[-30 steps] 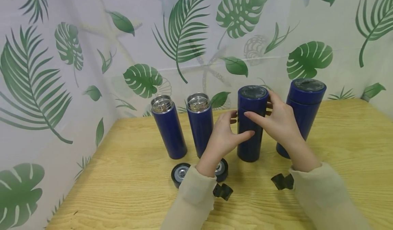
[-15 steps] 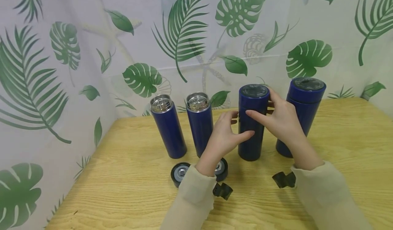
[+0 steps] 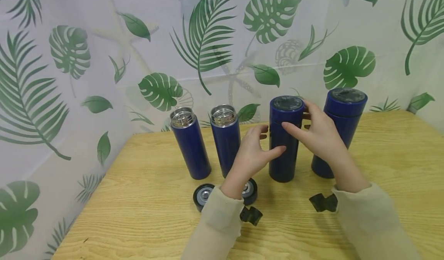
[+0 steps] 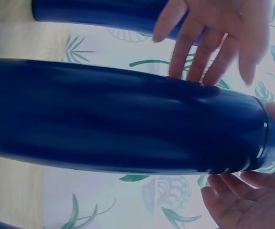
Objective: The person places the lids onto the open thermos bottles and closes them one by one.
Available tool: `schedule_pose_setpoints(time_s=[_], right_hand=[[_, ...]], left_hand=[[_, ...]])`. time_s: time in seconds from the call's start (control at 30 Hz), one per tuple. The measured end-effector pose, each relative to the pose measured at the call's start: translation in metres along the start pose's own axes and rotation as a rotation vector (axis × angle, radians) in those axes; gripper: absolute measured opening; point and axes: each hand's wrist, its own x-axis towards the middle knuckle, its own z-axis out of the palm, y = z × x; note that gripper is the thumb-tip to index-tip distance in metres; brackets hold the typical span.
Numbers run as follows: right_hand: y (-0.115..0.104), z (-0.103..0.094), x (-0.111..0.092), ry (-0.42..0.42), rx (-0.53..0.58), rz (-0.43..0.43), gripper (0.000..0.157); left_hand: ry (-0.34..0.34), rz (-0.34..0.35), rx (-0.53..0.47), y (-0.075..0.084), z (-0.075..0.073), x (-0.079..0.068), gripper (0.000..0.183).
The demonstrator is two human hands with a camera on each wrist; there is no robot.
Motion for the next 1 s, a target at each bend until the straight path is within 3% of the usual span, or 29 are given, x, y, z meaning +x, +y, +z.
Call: schedule_pose_setpoints(time_s=[0.3, 1.0], right_hand=[[-0.008, -0.01, -0.008, 0.072, 0.046, -0.082, 0.074], [-0.021, -0.02, -0.023, 0.131, 0.053, -0.171, 0.063]], left_hand=[[0.025, 0.008, -0.016, 0.003, -0.004, -0.003, 0.064], [0.058, 0.073, 0.007, 0.015, -0.013, -0.015, 0.059]])
